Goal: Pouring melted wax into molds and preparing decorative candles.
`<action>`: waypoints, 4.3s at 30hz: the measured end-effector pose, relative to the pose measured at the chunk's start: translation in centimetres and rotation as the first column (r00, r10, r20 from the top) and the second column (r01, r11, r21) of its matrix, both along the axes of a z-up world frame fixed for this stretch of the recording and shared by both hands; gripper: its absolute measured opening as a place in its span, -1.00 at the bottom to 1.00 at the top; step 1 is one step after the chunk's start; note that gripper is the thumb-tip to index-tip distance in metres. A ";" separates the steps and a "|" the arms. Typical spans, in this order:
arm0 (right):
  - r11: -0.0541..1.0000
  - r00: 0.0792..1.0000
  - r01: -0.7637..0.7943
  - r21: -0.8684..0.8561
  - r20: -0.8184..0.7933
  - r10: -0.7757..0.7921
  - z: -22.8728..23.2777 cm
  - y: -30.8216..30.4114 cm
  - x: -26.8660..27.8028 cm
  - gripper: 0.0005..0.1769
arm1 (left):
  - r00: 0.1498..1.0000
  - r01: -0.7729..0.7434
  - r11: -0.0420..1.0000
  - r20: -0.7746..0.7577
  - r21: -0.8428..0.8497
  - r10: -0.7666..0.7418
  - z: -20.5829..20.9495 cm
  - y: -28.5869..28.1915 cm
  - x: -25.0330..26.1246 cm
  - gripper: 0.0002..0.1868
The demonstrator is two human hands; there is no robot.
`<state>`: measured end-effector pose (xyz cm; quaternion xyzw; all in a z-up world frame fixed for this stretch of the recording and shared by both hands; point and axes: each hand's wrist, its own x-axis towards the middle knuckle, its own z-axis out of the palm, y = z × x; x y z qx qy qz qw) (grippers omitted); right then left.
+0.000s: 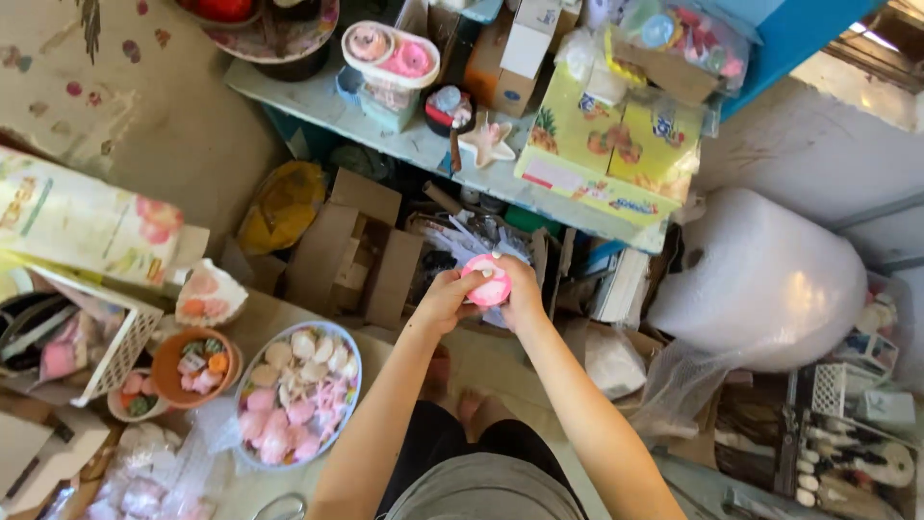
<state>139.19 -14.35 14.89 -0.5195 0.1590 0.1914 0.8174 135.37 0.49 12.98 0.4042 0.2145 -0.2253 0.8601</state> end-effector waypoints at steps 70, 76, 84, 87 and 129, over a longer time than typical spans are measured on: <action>0.588 0.672 -0.158 -0.794 0.350 0.653 4.3 -6.5 12.5 -0.55 | 0.907 0.026 0.938 0.387 0.347 -0.168 4.1 -1.2 11.6 -0.70; 0.511 0.724 -0.332 -0.793 0.133 0.677 3.6 -8.1 13.4 -0.46 | 0.947 -0.020 0.981 0.318 0.192 -0.043 3.7 -1.5 12.1 -0.69; 0.826 0.875 -0.415 -0.381 0.082 0.478 1.7 -8.2 12.8 -0.44 | 0.977 0.033 0.999 0.213 -0.019 -0.028 4.4 -1.9 12.5 -0.62; 0.903 0.918 -0.367 -0.223 0.070 0.390 -0.7 -8.6 12.8 -0.46 | 0.982 0.041 0.999 0.187 -0.033 -0.034 4.3 -2.0 12.5 -0.62; 0.804 0.880 -0.422 -0.418 0.023 0.474 3.0 -8.3 11.5 -0.56 | 0.996 -0.087 0.995 0.015 0.051 0.087 4.2 -2.8 12.3 -0.52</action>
